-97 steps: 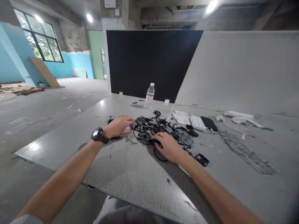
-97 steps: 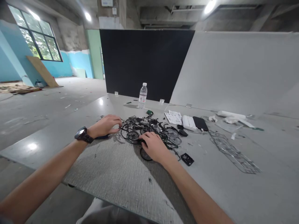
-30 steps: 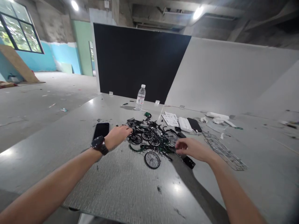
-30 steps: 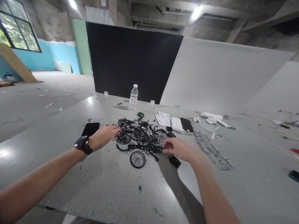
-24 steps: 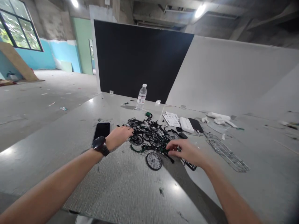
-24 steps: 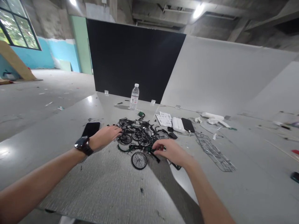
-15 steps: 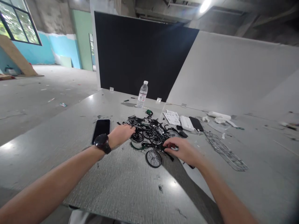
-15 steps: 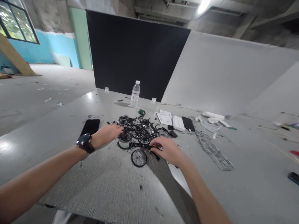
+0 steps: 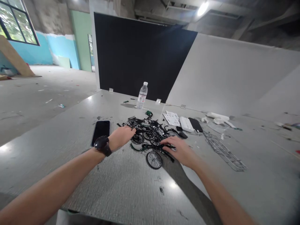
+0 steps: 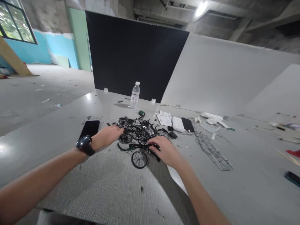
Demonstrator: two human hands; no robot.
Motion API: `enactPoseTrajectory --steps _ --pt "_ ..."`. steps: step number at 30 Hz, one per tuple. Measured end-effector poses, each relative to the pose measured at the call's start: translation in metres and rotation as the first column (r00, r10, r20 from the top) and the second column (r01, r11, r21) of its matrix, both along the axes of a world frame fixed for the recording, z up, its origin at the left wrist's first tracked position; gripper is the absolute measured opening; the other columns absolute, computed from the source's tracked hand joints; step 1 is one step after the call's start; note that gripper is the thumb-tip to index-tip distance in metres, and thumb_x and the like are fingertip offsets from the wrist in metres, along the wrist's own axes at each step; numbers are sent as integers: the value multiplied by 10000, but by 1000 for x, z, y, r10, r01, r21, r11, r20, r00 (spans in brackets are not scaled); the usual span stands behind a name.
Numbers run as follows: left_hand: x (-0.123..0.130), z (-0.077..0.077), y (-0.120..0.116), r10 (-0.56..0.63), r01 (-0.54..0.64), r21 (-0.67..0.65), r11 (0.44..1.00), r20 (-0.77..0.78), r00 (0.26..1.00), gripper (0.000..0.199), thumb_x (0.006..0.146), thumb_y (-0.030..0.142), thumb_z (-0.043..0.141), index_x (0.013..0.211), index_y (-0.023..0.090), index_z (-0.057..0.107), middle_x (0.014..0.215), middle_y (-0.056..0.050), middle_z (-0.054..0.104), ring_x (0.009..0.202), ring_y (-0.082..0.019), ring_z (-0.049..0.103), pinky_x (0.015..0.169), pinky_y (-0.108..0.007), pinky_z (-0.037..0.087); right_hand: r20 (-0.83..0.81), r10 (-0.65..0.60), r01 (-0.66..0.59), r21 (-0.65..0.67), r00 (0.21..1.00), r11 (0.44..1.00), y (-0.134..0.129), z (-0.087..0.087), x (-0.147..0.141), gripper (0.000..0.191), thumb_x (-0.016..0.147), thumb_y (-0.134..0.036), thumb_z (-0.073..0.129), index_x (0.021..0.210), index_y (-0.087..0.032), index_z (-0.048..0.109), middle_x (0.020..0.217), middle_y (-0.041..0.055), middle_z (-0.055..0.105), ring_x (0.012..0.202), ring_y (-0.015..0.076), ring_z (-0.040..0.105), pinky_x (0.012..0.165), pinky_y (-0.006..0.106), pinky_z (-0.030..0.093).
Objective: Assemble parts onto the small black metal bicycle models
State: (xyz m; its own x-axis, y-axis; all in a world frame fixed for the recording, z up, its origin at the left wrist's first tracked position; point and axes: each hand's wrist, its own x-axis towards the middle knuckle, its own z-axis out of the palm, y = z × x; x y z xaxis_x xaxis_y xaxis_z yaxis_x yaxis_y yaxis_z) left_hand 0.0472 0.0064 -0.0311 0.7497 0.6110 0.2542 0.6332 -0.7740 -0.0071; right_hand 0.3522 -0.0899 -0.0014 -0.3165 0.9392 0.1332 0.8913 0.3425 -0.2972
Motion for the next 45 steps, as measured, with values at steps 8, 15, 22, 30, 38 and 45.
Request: enactPoseTrajectory --steps 8,15,22,30,38,45 --pt "-2 6 -5 27 -26 13 1000 -68 997 284 1025 142 366 1146 115 621 938 -137 715 838 -244 680 700 -335 506 117 -144 140 39 983 989 9 -10 11 268 959 -280 479 1006 -225 738 1078 108 732 1005 292 668 885 468 530" --pt "0 -2 -1 -14 15 33 999 -21 1000 336 1062 254 331 1075 126 642 949 -134 707 834 -247 665 701 -350 507 223 -364 349 106 904 931 5 -5 20 296 989 -300 453 1080 -232 727 1137 95 733 1021 295 677 802 425 530" --pt "2 -9 -1 -20 19 37 999 35 999 363 1066 299 331 1099 137 654 973 -130 707 851 -236 657 703 -338 496 159 -353 341 99 922 935 5 -1 16 371 1034 -282 381 1221 -223 695 1223 100 726 1087 285 665 841 406 536" --pt "1 -12 0 -35 35 11 999 55 998 409 1074 331 305 1104 150 671 963 -124 716 874 -241 667 734 -353 490 250 -242 206 162 938 965 23 -18 5 292 1029 -340 462 995 -235 732 1092 82 746 1054 280 650 892 415 496" --pt "-4 -6 -11 -18 35 -92 995 170 985 420 1068 377 353 1291 149 626 1185 -152 717 1038 -260 676 871 -398 522 219 -318 302 106 922 948 34 -6 9 209 961 -297 595 1098 -217 731 1065 89 773 1008 283 684 844 394 501" --pt "-9 -6 -15 -4 85 -272 959 287 958 527 1003 527 502 1346 138 595 1342 -164 669 1245 -287 609 1019 -444 477 -51 -278 283 213 959 935 31 -2 14 236 983 -318 512 1074 -209 701 1056 116 764 926 279 696 821 423 529"
